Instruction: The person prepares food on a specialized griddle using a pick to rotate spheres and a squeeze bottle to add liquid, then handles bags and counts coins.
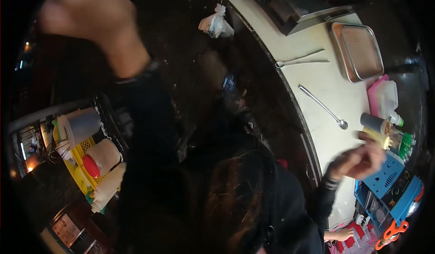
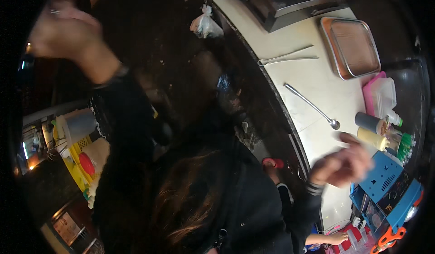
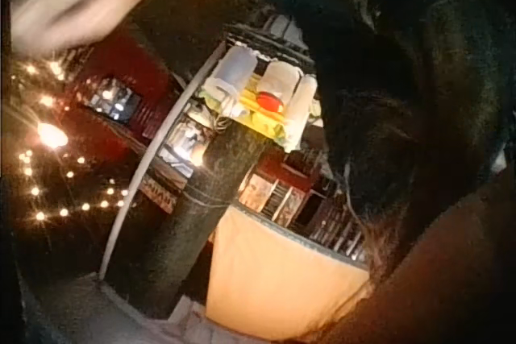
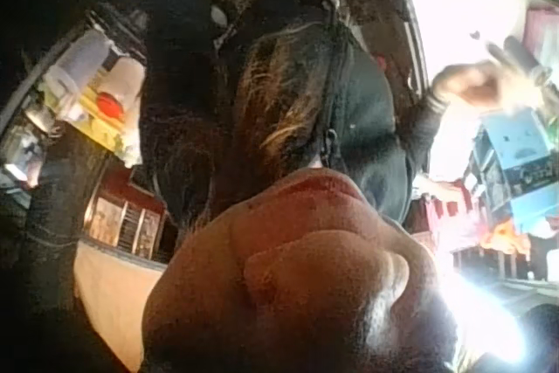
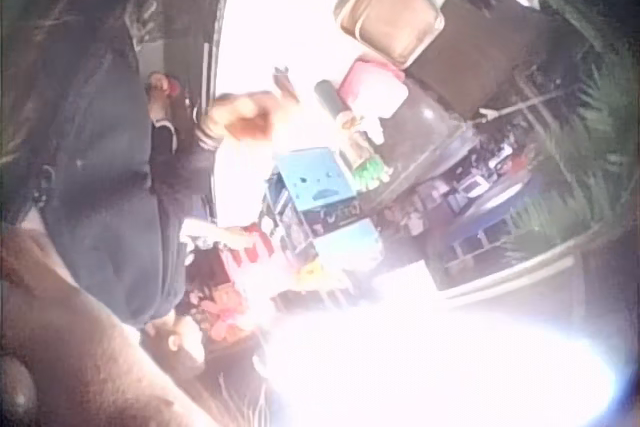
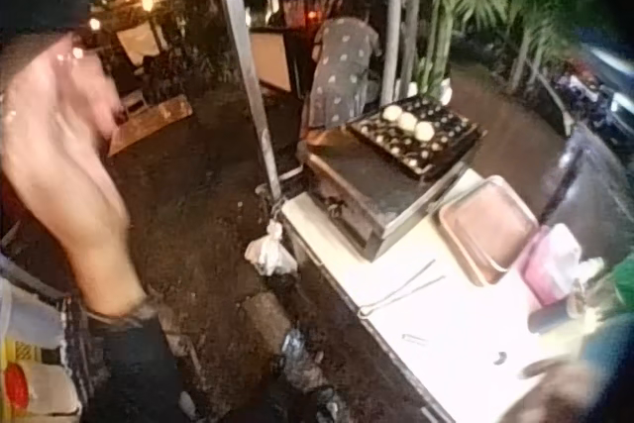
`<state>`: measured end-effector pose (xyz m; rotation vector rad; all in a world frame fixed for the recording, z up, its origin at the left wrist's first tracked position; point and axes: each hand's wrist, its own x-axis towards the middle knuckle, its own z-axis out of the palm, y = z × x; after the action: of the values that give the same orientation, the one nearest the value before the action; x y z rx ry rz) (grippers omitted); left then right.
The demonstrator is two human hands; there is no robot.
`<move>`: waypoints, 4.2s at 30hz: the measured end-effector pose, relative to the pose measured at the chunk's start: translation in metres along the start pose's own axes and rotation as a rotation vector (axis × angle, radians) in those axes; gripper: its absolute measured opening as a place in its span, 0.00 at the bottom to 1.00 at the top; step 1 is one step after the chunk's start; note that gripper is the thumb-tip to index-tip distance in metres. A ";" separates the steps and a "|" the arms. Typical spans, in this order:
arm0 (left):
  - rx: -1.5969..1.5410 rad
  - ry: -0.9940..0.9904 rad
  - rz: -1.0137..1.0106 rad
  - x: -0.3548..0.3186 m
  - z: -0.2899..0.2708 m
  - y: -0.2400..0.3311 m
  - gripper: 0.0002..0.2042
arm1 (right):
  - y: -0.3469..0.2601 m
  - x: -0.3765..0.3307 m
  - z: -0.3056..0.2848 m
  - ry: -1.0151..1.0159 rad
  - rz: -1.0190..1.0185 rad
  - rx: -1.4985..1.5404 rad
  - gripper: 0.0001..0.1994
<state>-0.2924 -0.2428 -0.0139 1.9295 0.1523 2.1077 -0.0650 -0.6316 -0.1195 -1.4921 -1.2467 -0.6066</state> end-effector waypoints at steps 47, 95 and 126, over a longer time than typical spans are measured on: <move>-0.100 -0.574 -1.731 -0.765 -0.156 -0.068 0.09 | -0.021 -0.474 0.240 -1.221 0.976 -0.206 0.36; 0.248 -1.789 -0.802 -0.410 0.041 -0.252 0.14 | 0.044 -0.156 0.481 -0.320 1.081 0.176 0.34; 0.123 -1.127 -0.845 -0.450 0.014 -0.264 0.50 | 0.093 -0.149 0.432 -0.509 1.162 0.197 0.13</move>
<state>-0.2125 -0.1155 -0.5134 2.2295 0.6859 0.3878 -0.1281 -0.2833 -0.4232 -1.9272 -0.5517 0.6731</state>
